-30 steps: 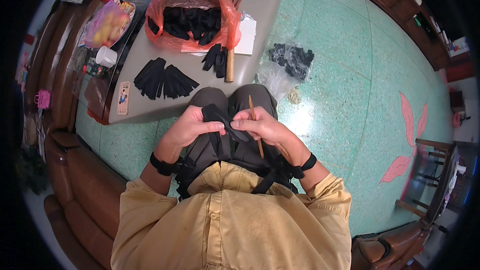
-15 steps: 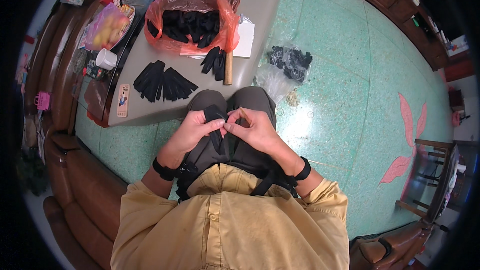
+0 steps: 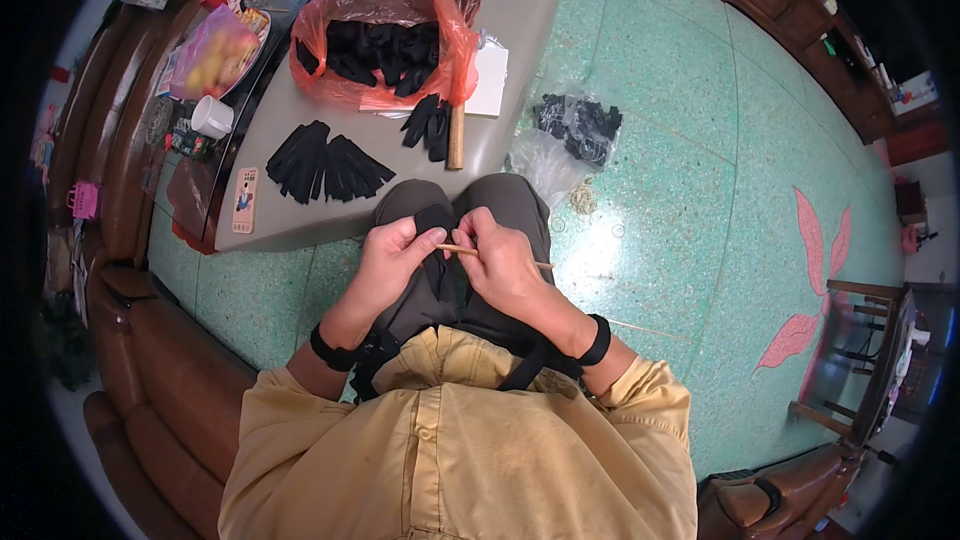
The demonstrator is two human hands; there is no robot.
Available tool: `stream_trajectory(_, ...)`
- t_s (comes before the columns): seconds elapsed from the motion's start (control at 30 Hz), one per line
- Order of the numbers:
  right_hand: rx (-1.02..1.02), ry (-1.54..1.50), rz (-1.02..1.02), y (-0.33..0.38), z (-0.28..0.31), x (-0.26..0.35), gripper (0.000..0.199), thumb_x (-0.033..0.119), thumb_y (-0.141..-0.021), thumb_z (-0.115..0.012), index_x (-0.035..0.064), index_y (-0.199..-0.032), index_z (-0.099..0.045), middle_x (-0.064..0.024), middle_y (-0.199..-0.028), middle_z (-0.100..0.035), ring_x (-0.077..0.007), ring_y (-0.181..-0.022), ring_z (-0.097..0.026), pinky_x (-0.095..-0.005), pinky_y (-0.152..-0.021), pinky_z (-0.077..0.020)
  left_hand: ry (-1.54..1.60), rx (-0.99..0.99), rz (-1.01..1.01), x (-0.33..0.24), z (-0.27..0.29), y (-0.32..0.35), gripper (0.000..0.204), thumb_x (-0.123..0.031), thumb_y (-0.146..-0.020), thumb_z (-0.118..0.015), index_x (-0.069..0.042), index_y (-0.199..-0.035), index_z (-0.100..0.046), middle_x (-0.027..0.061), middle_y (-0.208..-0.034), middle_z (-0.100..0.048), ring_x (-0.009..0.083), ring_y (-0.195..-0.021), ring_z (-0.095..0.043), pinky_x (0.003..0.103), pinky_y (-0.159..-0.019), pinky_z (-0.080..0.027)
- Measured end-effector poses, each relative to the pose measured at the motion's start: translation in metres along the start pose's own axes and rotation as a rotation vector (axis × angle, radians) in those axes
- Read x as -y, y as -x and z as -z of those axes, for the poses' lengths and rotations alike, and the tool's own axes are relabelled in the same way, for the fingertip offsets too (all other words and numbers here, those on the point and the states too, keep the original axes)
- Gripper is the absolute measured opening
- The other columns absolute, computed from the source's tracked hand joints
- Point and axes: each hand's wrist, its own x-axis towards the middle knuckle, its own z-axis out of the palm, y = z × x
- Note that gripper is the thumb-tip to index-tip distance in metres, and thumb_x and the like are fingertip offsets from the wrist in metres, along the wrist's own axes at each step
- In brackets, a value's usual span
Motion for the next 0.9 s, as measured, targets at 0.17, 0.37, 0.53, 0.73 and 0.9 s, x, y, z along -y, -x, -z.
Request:
stream_trajectory(0.17, 0.055, -0.054, 0.065, 0.0, 0.006, -0.003, 0.016, 0.0, -0.078, -0.057, 0.0011, -0.087, -0.045, -0.0155, -0.069, -0.055, -0.0367, -0.067, -0.058, -0.0375, -0.057, -0.0445, 0.199, 0.103, 0.005, -0.008, 0.003, -0.002, 0.011, -0.008, -0.088, -0.057, 0.002, -0.087, -0.062, 0.002, -0.081, -0.063, 0.0067, -0.075, -0.056, 0.022, -0.069, -0.046)
stream_trajectory(0.37, 0.164, -0.21, -0.007, 0.002, 0.012, 0.0, 0.01, 0.003, -0.083, -0.056, -0.0001, -0.086, -0.047, -0.0132, -0.069, -0.056, -0.0266, -0.063, -0.058, -0.0334, -0.057, -0.0437, 0.43, 0.292, 0.164, 0.0, 0.011, -0.005, 0.008, -0.005, -0.083, -0.061, 0.001, -0.088, -0.061, 0.0057, -0.083, -0.063, 0.012, -0.076, -0.059, 0.023, -0.071, -0.046)
stream_trajectory(0.53, 0.183, -0.185, -0.054, 0.003, 0.018, 0.001, 0.011, 0.008, -0.087, -0.057, -0.0013, -0.088, -0.051, -0.0108, -0.069, -0.055, -0.0139, -0.06, -0.052, -0.0288, -0.056, -0.0427, 0.382, 0.293, 0.218, -0.001, 0.01, -0.006, 0.006, -0.003, -0.082, -0.06, 0.001, -0.087, -0.061, 0.0057, -0.082, -0.062, 0.0126, -0.075, -0.059, 0.025, -0.071, -0.047)
stream_trajectory(0.73, 0.204, -0.597, -0.307, 0.007, 0.019, -0.014, 0.01, 0.01, -0.09, -0.056, 0.0005, -0.091, -0.057, 0.003, -0.079, -0.058, -0.0049, -0.074, -0.048, -0.0203, -0.07, -0.0407, 0.429, 0.217, 0.125, -0.001, 0.003, -0.005, 0.005, -0.004, -0.083, -0.061, 0.0, -0.085, -0.061, 0.0043, -0.079, -0.062, 0.0113, -0.072, -0.058, 0.024, -0.069, -0.046)
stream_trajectory(0.9, 0.235, -0.685, -0.313, 0.005, 0.019, -0.007, 0.011, 0.011, -0.088, -0.059, 0.0005, -0.089, -0.059, 0.002, -0.079, -0.059, -0.0039, -0.074, -0.05, -0.0194, -0.068, -0.0411, 0.491, 0.052, 0.091, -0.004, -0.007, 0.0, 0.004, -0.004, -0.082, -0.061, 0.0, -0.082, -0.061, 0.0035, -0.077, -0.062, 0.0102, -0.069, -0.058, 0.024, -0.066, -0.046)
